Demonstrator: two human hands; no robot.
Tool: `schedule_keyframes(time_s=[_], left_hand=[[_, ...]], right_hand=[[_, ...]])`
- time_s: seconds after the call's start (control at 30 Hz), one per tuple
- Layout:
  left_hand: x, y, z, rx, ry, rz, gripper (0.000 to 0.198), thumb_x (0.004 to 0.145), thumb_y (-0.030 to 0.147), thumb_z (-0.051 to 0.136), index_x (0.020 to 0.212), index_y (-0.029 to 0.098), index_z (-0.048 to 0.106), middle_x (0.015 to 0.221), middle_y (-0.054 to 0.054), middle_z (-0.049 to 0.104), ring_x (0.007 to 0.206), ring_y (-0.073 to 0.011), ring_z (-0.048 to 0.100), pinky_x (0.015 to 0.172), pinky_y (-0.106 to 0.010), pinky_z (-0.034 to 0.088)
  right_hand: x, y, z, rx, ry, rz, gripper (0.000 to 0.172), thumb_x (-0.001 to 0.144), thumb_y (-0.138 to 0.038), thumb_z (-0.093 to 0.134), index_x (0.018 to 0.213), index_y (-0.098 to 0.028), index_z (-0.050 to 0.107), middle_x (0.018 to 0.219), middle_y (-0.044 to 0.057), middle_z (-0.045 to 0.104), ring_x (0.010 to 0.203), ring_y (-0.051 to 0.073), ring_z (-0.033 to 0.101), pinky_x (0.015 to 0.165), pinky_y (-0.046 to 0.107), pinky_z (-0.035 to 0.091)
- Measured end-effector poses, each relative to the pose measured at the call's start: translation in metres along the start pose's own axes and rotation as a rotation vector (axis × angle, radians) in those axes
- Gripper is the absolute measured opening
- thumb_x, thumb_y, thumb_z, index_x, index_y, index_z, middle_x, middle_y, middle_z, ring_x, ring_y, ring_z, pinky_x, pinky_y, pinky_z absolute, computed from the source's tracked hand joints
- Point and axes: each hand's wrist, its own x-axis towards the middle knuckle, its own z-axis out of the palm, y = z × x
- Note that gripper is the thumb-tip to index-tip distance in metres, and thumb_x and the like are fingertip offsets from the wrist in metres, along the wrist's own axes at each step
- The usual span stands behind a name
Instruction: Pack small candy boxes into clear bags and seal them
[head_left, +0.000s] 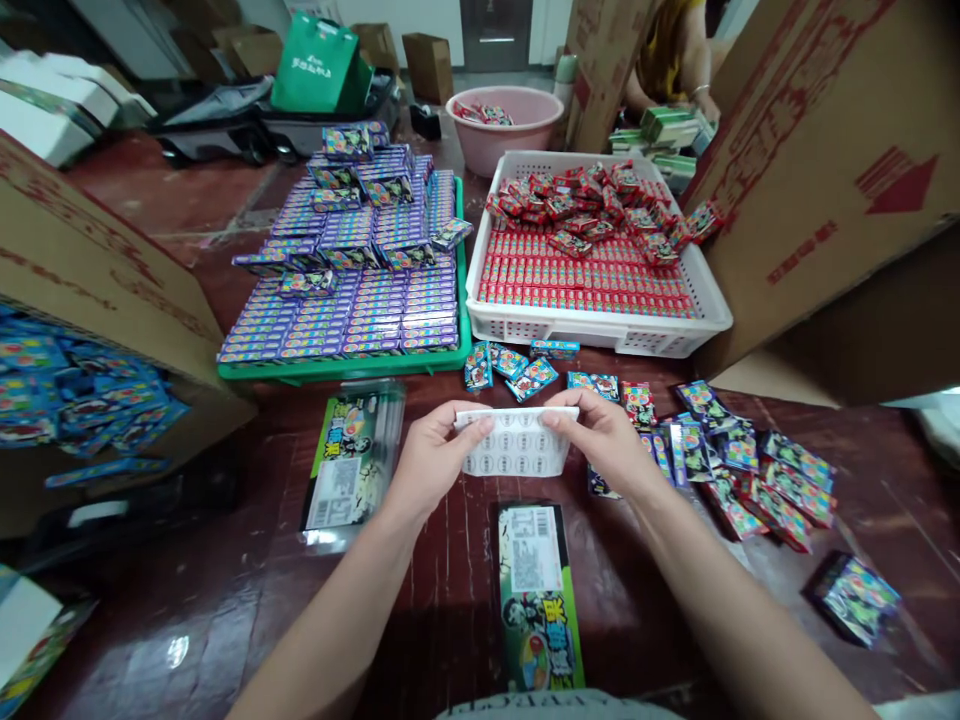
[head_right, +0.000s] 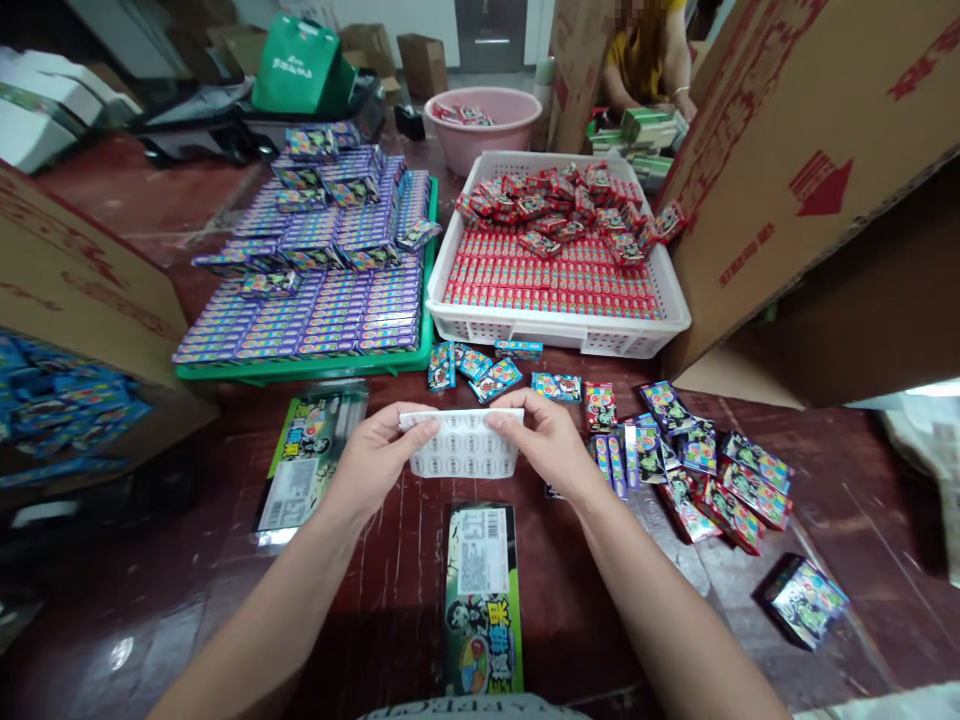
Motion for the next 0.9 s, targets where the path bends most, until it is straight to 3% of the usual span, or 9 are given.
schedule_keyframes(time_s=[0.13,0.3,0.4,0.47,0.57,0.73,0.8,0.9], left_hand=[[0.001,-0.002,0.001,-0.063,0.027,-0.011,0.033,0.074,0.043,0.084,0.094,0.018,0.075,0.082,-0.001,0.072,0.070,-0.0141,0.063,0.064,-0.023,0.050],[0.002,-0.007,-0.002,-0.086,0.032,-0.034,0.034,0.075,0.048,0.083,0.082,0.016,0.072,0.075,0.000,0.071,0.064,-0.0132,0.060,0.061,-0.024,0.049],[0.003,-0.007,-0.007,-0.020,0.041,-0.011,0.034,0.075,0.048,0.083,0.081,0.016,0.072,0.073,0.000,0.069,0.063,-0.0125,0.058,0.060,-0.022,0.048],[0.005,-0.007,-0.010,0.020,0.034,0.004,0.033,0.076,0.048,0.082,0.080,0.016,0.072,0.072,0.001,0.068,0.063,-0.0120,0.058,0.060,-0.021,0.047],[0.008,-0.008,-0.012,0.051,0.017,0.016,0.033,0.077,0.048,0.081,0.079,0.016,0.071,0.073,0.001,0.068,0.064,-0.0118,0.058,0.061,-0.021,0.047],[0.011,-0.010,-0.014,0.011,0.009,-0.056,0.039,0.075,0.052,0.081,0.080,0.015,0.070,0.073,-0.001,0.069,0.064,-0.0137,0.060,0.059,-0.023,0.048],[0.012,-0.013,-0.013,0.005,0.000,-0.083,0.041,0.074,0.054,0.081,0.080,0.015,0.070,0.073,-0.001,0.069,0.064,-0.0146,0.061,0.059,-0.024,0.049],[0.018,-0.020,-0.011,0.036,-0.008,-0.091,0.043,0.074,0.056,0.080,0.082,0.015,0.071,0.075,-0.003,0.071,0.064,-0.0161,0.063,0.060,-0.026,0.050]], right_hand=[[0.000,0.002,0.005,-0.114,0.069,-0.079,0.034,0.084,-0.056,0.072,0.086,-0.022,0.067,0.080,0.000,0.066,0.071,0.017,0.059,0.066,0.029,0.048],[0.003,-0.001,-0.003,-0.212,0.050,-0.032,0.054,0.095,-0.064,0.051,0.064,-0.020,0.061,0.061,-0.001,0.057,0.060,0.016,0.053,0.057,0.028,0.040],[0.009,-0.009,-0.018,-0.237,-0.037,-0.036,0.046,0.096,-0.061,0.051,0.086,-0.022,0.074,0.085,0.003,0.071,0.081,0.022,0.065,0.072,0.033,0.049],[0.013,-0.017,-0.027,-0.300,-0.134,-0.128,0.032,0.093,-0.054,0.061,0.097,-0.025,0.075,0.101,0.004,0.073,0.094,0.023,0.066,0.084,0.037,0.051],[0.017,-0.025,-0.034,-0.407,-0.199,-0.310,0.018,0.092,-0.043,0.067,0.092,-0.027,0.074,0.104,0.004,0.070,0.102,0.022,0.065,0.093,0.040,0.049],[0.022,-0.020,-0.030,-0.376,0.027,-0.421,0.010,0.094,-0.036,0.067,0.093,-0.028,0.074,0.112,0.005,0.068,0.117,0.022,0.060,0.106,0.043,0.044],[0.026,-0.014,-0.023,-0.334,0.003,-0.369,0.016,0.092,-0.035,0.068,0.106,-0.029,0.072,0.116,0.005,0.069,0.116,0.022,0.061,0.104,0.044,0.046],[0.030,-0.007,-0.011,-0.224,-0.171,-0.253,0.047,0.089,-0.034,0.071,0.134,-0.029,0.059,0.107,0.004,0.071,0.098,0.020,0.067,0.089,0.040,0.054]])
